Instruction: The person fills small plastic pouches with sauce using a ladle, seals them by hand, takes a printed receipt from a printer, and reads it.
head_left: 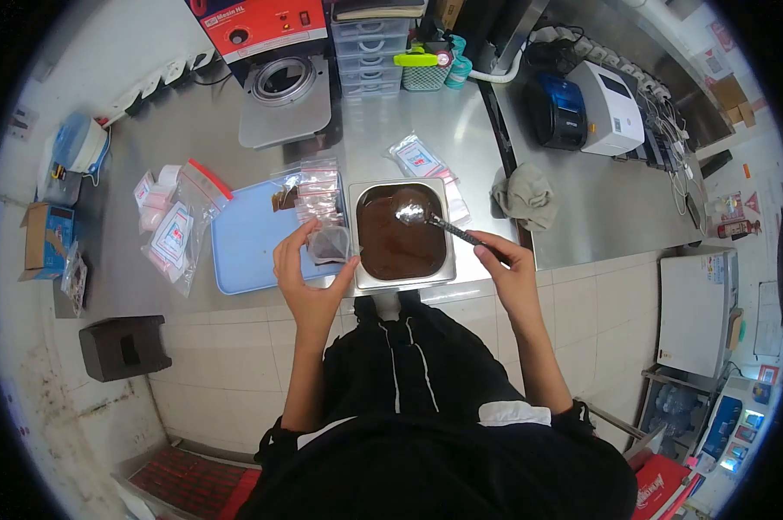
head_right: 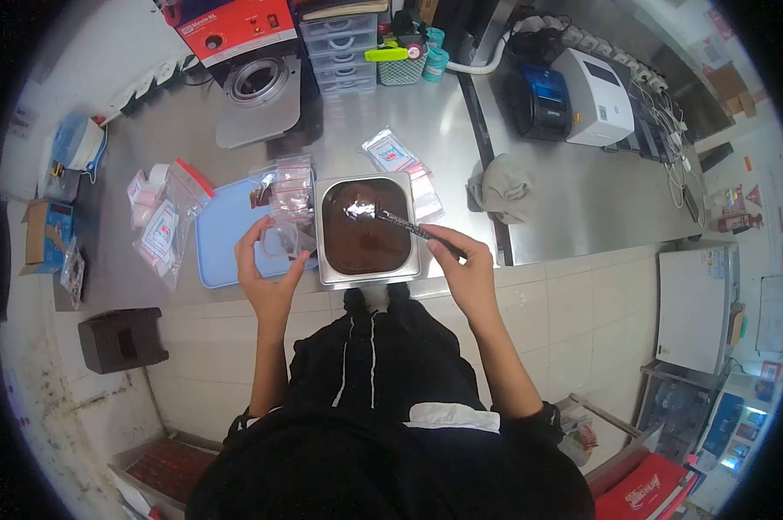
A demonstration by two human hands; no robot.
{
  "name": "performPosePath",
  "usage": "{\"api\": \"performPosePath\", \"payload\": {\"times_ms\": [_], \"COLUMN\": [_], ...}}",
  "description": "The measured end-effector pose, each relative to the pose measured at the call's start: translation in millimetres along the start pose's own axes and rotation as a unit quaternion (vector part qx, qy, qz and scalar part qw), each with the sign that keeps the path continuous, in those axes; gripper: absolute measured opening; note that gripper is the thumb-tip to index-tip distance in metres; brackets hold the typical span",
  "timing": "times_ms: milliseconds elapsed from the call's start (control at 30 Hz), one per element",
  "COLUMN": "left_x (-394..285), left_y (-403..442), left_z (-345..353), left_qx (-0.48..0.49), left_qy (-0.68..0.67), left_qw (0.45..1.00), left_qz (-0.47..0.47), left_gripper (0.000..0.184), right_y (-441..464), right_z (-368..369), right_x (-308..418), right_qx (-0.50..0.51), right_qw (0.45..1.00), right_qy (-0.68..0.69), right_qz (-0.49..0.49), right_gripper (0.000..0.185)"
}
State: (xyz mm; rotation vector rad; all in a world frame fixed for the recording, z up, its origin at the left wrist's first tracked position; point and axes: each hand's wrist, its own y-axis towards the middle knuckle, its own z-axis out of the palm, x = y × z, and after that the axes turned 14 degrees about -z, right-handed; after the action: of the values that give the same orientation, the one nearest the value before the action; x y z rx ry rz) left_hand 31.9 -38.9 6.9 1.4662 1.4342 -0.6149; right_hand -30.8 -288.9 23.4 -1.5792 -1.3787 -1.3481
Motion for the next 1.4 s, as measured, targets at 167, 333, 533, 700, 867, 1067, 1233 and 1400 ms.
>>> {"api": "performPosePath", "payload": {"times_ms": [167,333,533,700,867,1067,1233,1400], "left_x": [-13.6,-7.7,-4.0,-1.7,-0.9,-1.6,-1.6,7.8], "left_y": [3.5,5.9,7.4,6.8,5.9,4.8,8.9,19.2], "left_z": [17.1,24.5,29.5,26.3,25.1,28.4,34.8,58.9], "left_qx": [0.022,0.054,0.036,0.024,0.025,0.031,0.045,0.081], "left_qy": [-0.021,-0.025,-0.028,-0.031,-0.017,-0.019,-0.025,0.013], "left_qw": [0.999,0.998,0.999,0.999,1.0,0.999,0.999,0.996], "left_qz": [-0.018,0.003,-0.006,0.003,-0.003,-0.005,0.001,0.03], "left_gripper": [0.06,0.059,0.059,0.059,0.06,0.059,0.058,0.056], "right_y": [-11.7,-21.8,-13.9,-7.8,-1.1,-20.8,-20.0,4.3], "right_z": [5.2,11.6,6.2,3.8,-0.6,7.8,1.3,-17.1], "right_x": [-32.9,-49.0,-62.9,-66.3,-29.7,-72.4,-46.6,1.2], "right_qx": [-0.027,-0.015,-0.028,0.004,-0.037,-0.047,-0.016,-0.054], "right_qw": [0.999,0.985,0.992,0.987,0.998,0.996,0.974,0.991], "right_qy": [-0.005,-0.152,-0.112,-0.119,-0.046,-0.052,-0.183,-0.108], "right_qz": [0.016,0.08,0.052,0.106,0.012,0.053,0.131,-0.049], "right_gripper": [0.023,0.021,0.021,0.02,0.021,0.021,0.021,0.02]}}
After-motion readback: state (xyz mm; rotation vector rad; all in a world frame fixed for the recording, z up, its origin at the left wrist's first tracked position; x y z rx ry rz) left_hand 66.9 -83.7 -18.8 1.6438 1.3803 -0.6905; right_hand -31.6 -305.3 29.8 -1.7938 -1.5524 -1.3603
